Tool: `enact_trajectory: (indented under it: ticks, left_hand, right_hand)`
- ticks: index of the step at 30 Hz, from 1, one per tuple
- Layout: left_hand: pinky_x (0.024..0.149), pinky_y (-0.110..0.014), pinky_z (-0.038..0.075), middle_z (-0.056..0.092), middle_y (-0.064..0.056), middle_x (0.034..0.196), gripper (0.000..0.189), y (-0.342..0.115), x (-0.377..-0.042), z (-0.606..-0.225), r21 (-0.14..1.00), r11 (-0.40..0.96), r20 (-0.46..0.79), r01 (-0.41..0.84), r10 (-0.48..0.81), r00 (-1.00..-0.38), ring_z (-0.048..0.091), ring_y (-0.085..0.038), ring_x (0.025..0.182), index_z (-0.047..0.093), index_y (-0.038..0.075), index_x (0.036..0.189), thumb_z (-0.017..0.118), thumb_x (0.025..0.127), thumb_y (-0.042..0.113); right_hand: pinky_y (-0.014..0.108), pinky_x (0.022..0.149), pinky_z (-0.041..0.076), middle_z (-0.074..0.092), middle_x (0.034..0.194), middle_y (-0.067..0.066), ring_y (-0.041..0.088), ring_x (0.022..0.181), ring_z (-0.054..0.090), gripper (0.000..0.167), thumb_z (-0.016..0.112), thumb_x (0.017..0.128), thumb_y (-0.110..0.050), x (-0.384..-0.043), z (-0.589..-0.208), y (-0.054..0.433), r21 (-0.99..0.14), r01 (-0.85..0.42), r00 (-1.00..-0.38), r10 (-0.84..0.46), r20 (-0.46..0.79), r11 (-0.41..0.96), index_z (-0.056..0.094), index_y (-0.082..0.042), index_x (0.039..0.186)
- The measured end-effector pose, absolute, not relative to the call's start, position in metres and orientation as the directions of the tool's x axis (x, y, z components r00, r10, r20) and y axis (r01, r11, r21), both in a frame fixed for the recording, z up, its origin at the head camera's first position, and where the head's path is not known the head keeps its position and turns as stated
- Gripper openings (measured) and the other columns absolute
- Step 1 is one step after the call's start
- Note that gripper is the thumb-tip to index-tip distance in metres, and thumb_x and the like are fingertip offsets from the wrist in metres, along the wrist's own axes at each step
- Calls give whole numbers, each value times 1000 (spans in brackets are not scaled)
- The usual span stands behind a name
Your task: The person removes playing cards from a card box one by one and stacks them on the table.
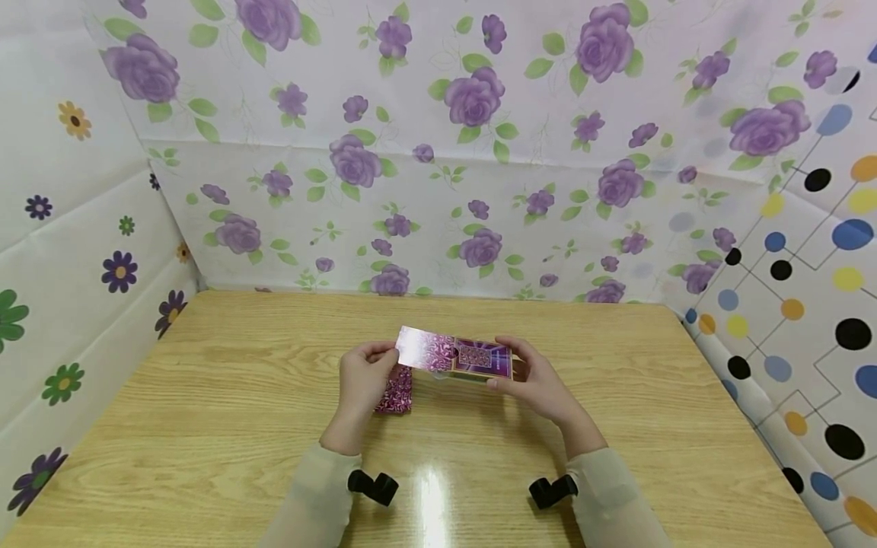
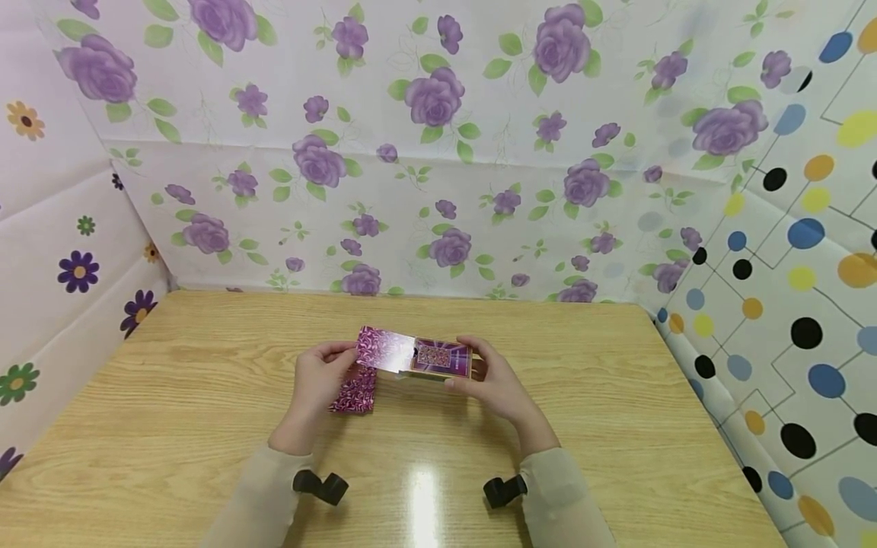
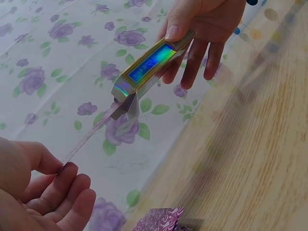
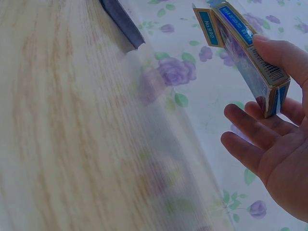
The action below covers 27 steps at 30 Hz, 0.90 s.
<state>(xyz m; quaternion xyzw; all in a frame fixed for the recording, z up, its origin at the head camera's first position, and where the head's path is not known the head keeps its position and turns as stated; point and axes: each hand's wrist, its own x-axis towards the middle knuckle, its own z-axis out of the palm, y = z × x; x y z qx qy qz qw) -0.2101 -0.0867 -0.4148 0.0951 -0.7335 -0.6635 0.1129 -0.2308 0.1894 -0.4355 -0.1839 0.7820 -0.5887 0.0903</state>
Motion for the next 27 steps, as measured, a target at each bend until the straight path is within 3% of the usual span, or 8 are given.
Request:
enact_trajectory:
  ticks: [8, 13, 27]
  left_hand:
    - [65, -28, 58, 68, -21, 88, 17, -89, -211, -415, 996, 89, 32, 4, -312, -950, 65, -16, 69, 68, -7, 98, 62, 84, 1]
    - [65, -32, 59, 68, -24, 89, 17, -91, -212, -416, 998, 65, 46, 27, -310, -950, 63, -11, 65, 67, -9, 98, 62, 85, -1]
    - [61, -22, 56, 67, -22, 91, 17, -93, -213, -416, 995, 96, 51, 20, -328, -943, 60, -10, 65, 68, -7, 101, 60, 88, 1]
  right_hand:
    - [34, 93, 52, 40, 143, 10, 34, 120, 53, 70, 74, 82, -20, -231, -435, 189, -955, -183, -916, -394, 79, 235, 37, -19, 141]
    - [32, 93, 52, 40, 143, 10, 34, 120, 53, 71, 75, 81, -22, -231, -435, 190, -956, -184, -914, -396, 81, 227, 37, -19, 141]
    - [30, 92, 52, 41, 142, 11, 35, 120, 53, 71, 74, 82, -22, -231, -436, 189, -956, -196, -909, -406, 94, 218, 37, -18, 141]
